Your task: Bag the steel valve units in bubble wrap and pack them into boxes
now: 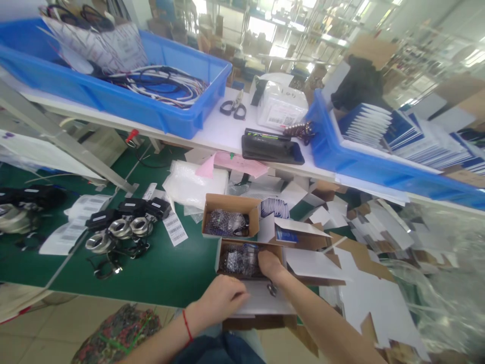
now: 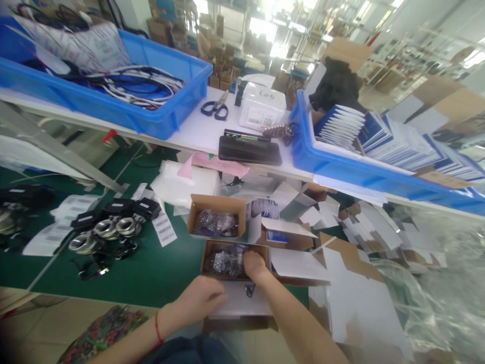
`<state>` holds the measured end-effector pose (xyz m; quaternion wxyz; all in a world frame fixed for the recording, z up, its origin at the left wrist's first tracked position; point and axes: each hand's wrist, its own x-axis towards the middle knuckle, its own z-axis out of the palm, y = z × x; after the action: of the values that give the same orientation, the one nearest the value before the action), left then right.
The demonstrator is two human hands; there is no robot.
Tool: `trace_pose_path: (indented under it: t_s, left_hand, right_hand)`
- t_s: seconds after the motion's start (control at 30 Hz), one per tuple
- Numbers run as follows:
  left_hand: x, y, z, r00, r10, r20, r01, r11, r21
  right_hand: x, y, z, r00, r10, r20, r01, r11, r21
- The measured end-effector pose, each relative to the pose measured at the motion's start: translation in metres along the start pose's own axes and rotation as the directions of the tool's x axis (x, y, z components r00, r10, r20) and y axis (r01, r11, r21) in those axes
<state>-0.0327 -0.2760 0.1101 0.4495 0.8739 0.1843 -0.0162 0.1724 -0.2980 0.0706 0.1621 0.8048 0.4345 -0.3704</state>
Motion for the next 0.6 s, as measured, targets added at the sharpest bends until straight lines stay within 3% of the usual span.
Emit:
trace_pose_path:
  t_s: [0.1, 0.23, 0.33, 0.47, 0.6]
  left_hand:
    - [0.009, -0.005, -0.002, 0.995, 0.032, 0.095, -0.034, 0.999, 0.028]
    - [0.006, -0.009, 0.005, 0.992, 0.112, 0.063, -0.115, 0.992, 0.055]
    - [0.003, -0.008, 0.015, 0.993, 0.113, 0.039, -0.116, 0.990, 0.076]
    - [0.001, -0.001, 0.021, 0.994, 0.098, 0.049, -0.103, 0.987, 0.121]
    - [-0.017, -0.001, 0.011, 0.996, 0.083, 0.026, -0.085, 0.994, 0.070]
  right_hand:
    - [-0.022, 0.012, -0.009, 0.998, -0.042, -0.053, 0.041, 0.999, -0.013]
    - [-0.068, 0.038, -0.027, 0.978, -0.144, -0.149, 0.140, 0.989, -0.040]
    - [-0.080, 0.040, -0.025, 0.966, -0.216, -0.141, 0.207, 0.975, -0.078]
    - [-0.045, 0.008, 0.001, 0.955, -0.281, -0.094, 0.267, 0.953, -0.143]
    - [0.006, -0.017, 0.026, 0.966, -0.255, -0.038, 0.242, 0.947, -0.211]
